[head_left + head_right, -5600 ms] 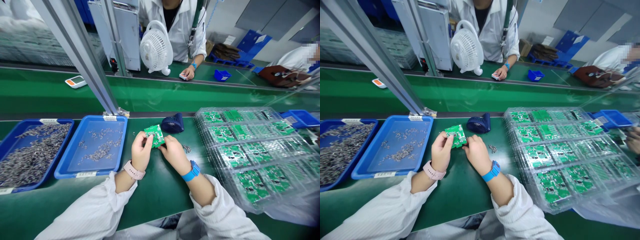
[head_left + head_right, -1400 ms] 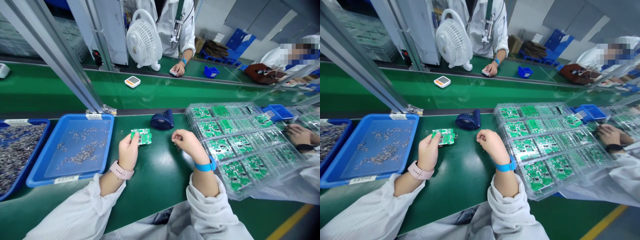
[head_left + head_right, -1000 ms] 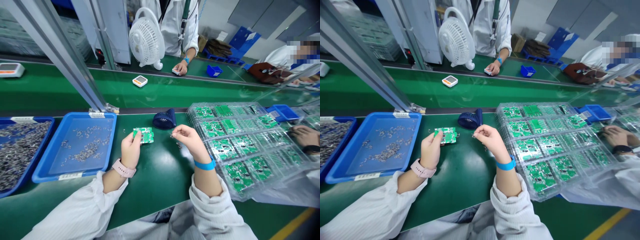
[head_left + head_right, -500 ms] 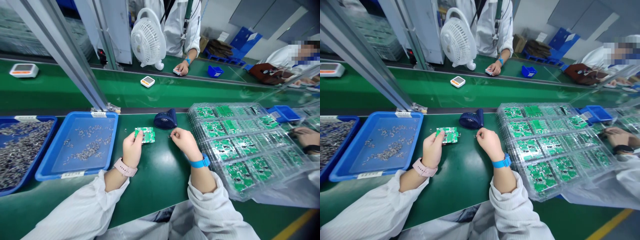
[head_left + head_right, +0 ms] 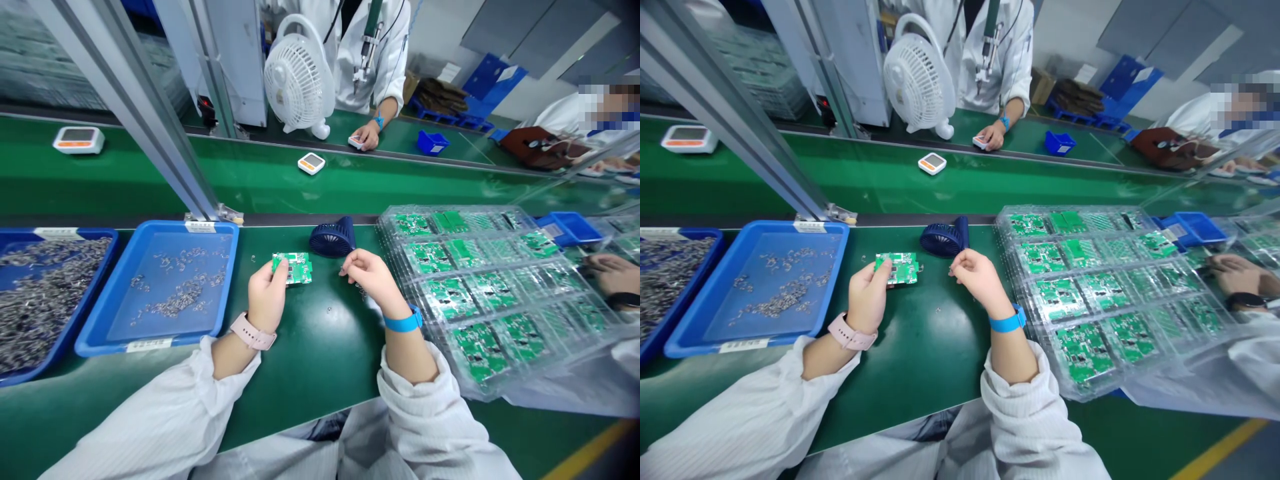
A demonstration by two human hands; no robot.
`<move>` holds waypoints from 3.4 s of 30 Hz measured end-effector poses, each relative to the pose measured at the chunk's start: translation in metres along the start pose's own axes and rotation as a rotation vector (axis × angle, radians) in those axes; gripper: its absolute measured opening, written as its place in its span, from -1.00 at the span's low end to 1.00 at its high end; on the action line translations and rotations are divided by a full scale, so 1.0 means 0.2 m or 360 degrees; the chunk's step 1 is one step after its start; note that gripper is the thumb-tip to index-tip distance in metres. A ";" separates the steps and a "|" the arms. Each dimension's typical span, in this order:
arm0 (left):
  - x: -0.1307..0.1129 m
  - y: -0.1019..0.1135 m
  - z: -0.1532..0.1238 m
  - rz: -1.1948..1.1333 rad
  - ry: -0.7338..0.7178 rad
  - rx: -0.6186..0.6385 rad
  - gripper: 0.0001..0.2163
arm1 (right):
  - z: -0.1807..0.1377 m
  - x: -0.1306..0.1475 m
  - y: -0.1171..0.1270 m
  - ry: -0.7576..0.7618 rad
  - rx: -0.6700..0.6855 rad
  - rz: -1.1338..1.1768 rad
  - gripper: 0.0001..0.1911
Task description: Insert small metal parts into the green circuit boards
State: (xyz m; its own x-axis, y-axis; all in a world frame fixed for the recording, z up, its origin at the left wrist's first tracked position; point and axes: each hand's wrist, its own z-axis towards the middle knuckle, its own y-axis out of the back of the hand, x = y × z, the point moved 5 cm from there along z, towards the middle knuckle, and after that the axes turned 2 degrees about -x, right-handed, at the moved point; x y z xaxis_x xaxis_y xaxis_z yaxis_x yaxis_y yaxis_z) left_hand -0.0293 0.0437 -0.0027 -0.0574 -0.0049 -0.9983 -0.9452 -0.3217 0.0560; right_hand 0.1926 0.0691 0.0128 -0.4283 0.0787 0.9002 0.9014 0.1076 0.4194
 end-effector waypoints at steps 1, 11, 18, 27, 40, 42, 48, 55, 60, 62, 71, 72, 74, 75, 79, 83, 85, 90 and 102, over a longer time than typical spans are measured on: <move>0.00 0.00 0.00 -0.0004 0.0003 0.0004 -0.67 | 0.00 0.00 0.00 0.0038 0.0002 -0.0141 -0.94; 0.01 -0.01 0.00 -0.0021 0.0021 0.0031 -0.68 | -0.12 0.09 -0.09 0.0520 0.0640 -0.0721 -0.83; -0.01 -0.01 0.00 -0.0013 0.0019 0.0008 -0.69 | -0.13 0.07 -0.15 0.0578 0.0752 -0.0797 -0.80; 0.00 -0.01 0.00 -0.0005 0.0003 0.0009 -0.65 | -0.15 0.09 -0.20 0.0618 0.0939 -0.0798 -0.82; 0.00 -0.03 -0.03 -0.0074 -0.0291 -0.0018 -0.66 | -0.05 0.04 -0.24 0.0073 0.0520 0.0325 -0.75; -0.02 -0.03 -0.04 -0.0010 -0.0395 -0.0007 -0.67 | -0.06 0.05 -0.25 -0.0014 0.0467 0.0517 -0.64; -0.09 -0.02 -0.09 0.0188 -0.0737 0.0049 -0.74 | -0.11 0.08 -0.24 -0.0029 0.0291 0.0957 -0.61; -0.11 -0.01 -0.11 0.0263 -0.0973 0.0120 -0.83 | -0.09 0.06 -0.26 -0.0068 0.0185 0.1179 -0.64; -0.12 -0.01 -0.11 0.0307 -0.1005 0.0088 -0.83 | -0.10 0.07 -0.26 -0.0054 0.0190 0.1201 -0.68; -0.12 -0.01 -0.12 0.0317 -0.1024 0.0067 -0.84 | -0.11 0.08 -0.27 -0.0071 0.0257 0.1183 -0.68; -0.13 -0.01 -0.12 0.0358 -0.1035 0.0045 -0.86 | -0.12 0.07 -0.28 -0.0135 0.0216 0.1208 -0.69; -0.13 -0.01 -0.12 0.0365 -0.1026 0.0044 -0.85 | -0.12 0.07 -0.28 -0.0129 0.0204 0.1212 -0.69; -0.13 -0.01 -0.13 0.0382 -0.1008 0.0045 -0.85 | -0.12 0.08 -0.28 -0.0117 0.0180 0.1223 -0.70; -0.13 -0.01 -0.13 0.0386 -0.1002 0.0049 -0.84 | -0.12 0.08 -0.28 -0.0113 0.0174 0.1224 -0.71; -0.14 -0.01 -0.13 0.0370 -0.1008 0.0071 -0.83 | -0.11 0.07 -0.28 -0.0093 0.0166 0.1168 -0.71; -0.13 -0.01 -0.13 0.0389 -0.0999 0.0062 -0.83 | -0.11 0.06 -0.28 -0.0027 0.0150 0.1091 -0.71; -0.13 -0.01 -0.13 0.0409 -0.0979 0.0056 -0.84 | -0.10 0.06 -0.28 -0.0005 0.0141 0.1065 -0.70; -0.13 -0.01 -0.14 0.0455 -0.1014 0.0054 -0.84 | -0.10 0.05 -0.29 -0.0003 0.0107 0.1063 -0.69; -0.16 -0.01 -0.16 0.0516 -0.1130 0.0074 -0.84 | -0.10 0.04 -0.29 -0.0004 0.0120 0.1037 -0.71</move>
State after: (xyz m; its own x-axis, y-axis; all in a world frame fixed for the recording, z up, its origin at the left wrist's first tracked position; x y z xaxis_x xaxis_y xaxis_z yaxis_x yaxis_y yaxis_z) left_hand -0.0155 0.0145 0.0290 -0.5103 0.5203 -0.6848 -0.8576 -0.3675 0.3598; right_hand 0.1371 0.0435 -0.0015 0.2037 0.1537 0.9669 0.9694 0.1064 -0.2212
